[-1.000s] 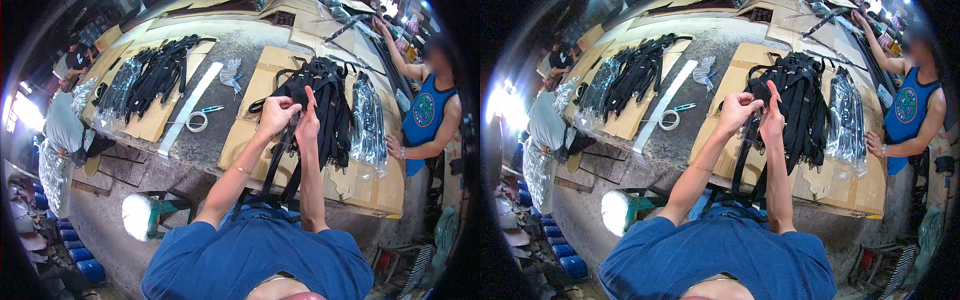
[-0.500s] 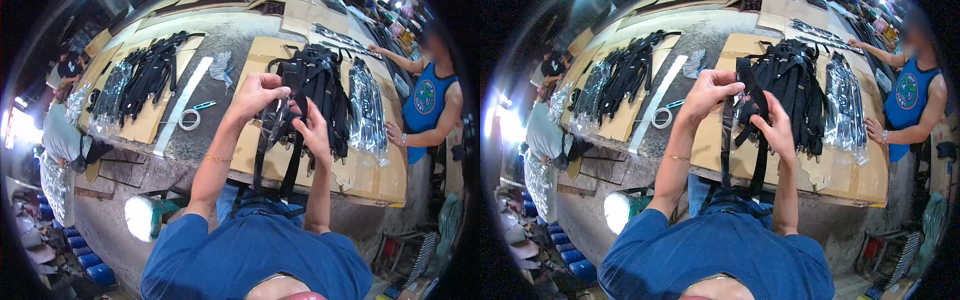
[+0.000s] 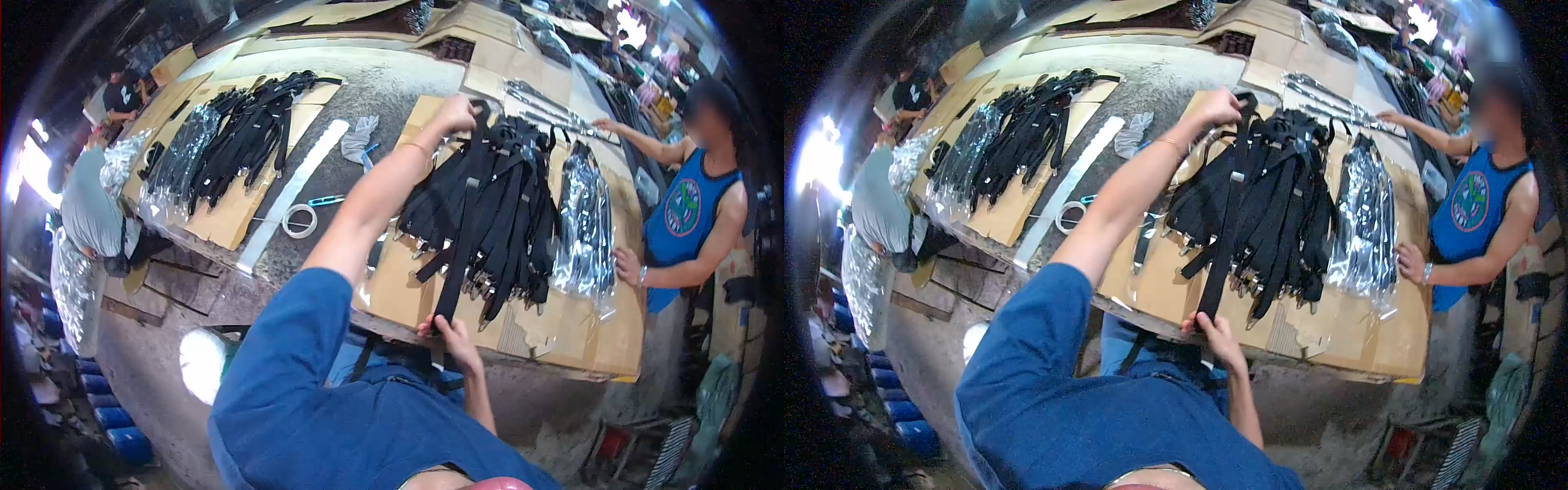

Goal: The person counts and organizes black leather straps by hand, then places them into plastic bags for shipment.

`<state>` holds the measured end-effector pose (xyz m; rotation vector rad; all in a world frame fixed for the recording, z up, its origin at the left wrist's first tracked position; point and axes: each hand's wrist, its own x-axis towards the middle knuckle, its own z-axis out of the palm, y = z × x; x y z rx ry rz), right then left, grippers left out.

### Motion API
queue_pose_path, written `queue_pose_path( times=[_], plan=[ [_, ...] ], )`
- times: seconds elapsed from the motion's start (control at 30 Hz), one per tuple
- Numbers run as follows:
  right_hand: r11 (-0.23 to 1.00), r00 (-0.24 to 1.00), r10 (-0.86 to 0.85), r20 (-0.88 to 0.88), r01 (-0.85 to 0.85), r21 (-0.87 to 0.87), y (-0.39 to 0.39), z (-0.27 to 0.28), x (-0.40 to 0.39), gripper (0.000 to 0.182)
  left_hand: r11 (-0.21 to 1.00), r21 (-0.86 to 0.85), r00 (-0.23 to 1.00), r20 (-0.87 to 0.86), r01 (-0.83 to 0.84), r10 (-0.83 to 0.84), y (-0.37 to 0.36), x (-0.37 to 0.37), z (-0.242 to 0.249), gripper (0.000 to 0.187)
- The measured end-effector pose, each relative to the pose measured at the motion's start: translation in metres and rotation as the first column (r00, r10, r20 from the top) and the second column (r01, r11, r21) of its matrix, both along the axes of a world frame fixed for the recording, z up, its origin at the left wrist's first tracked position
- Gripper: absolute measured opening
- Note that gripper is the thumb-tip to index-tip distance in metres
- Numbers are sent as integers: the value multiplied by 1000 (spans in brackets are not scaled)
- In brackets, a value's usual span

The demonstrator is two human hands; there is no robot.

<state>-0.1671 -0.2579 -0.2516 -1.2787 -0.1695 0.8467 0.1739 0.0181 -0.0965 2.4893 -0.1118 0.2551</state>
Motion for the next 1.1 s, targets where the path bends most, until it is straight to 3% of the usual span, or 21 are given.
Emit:
queue_pose_path(
  times=[0.03,0.13,0.17,0.2,0.3,0.33,0.4,0.43,0.5,0.53,0.57,0.6,0.63,0.67,0.7,0.77,0.9,0.97,1.0,1.03,1.1],
  plan=[
    [1000,999,-12,38,12,-9,4,-4,1,28,988,152,1000,10,11,-12,-3,26,-28,30],
    [998,970,-42,241,49,-26,14,-33,15,25,996,70,998,37,-50,48,-27,32,-87,58],
    [998,970,-35,243,44,-34,16,-27,17,25,997,11,992,97,-79,78,-37,25,-103,69],
    [989,981,-103,166,118,-84,20,-17,19,23,993,39,992,59,-113,110,-50,-14,-84,79],
    [961,966,-257,-10,254,-105,24,-16,24,17,998,-38,965,260,52,-40,-49,-97,-77,63],
    [958,967,-253,27,255,-132,24,-12,24,17,997,-59,941,338,47,-24,-44,-141,-71,57],
    [961,973,-189,130,210,-179,24,-18,28,19,980,-190,903,407,-62,137,-23,-229,-67,45],
    [973,980,-185,69,193,-130,24,-24,30,24,941,-280,862,411,-190,297,-9,-278,-66,37],
    [989,991,-134,16,134,-59,21,-43,34,30,710,-381,581,410,-592,704,30,-364,-95,21],
    [994,994,-109,2,109,-27,19,-43,35,31,477,-525,343,337,-705,877,54,-401,-130,19],
    [995,995,-95,-5,95,10,16,-42,37,32,244,-537,181,169,-808,969,71,-448,-146,19],
    [991,993,-52,-103,64,116,13,-39,38,26,-10,-545,-4,-13,-838,1000,109,-488,-213,22],
    [983,992,-9,-126,32,179,12,-26,35,26,-113,-616,-58,-109,-780,992,127,-521,-244,21],
    [982,996,31,-82,-15,187,11,-31,35,27,-321,-767,39,-410,-556,911,148,-546,-274,29],
    [979,997,64,-38,-55,195,10,-36,36,29,-572,-758,125,-630,-313,766,154,-557,-274,41],
    [984,993,70,-96,-53,172,11,-29,35,30,-690,-714,244,-695,-122,676,187,-572,-318,50],
    [997,998,11,-64,-6,77,15,-23,30,30,-607,-795,362,-565,1,741,213,-553,-321,38],
    [994,999,20,-43,-15,112,12,-30,31,29,-471,-882,357,-440,1,824,229,-546,-346,26],
    [991,998,-9,-58,17,136,15,-26,27,28,-505,-858,309,-458,91,833,228,-542,-338,17],
    [990,998,-12,-56,20,137,14,-25,26,28,-505,-859,313,-456,91,833,227,-539,-332,17],
    [991,997,-7,-72,17,134,13,-24,25,26,-490,-867,186,-468,94,864,225,-537,-318,13]
  ],
)
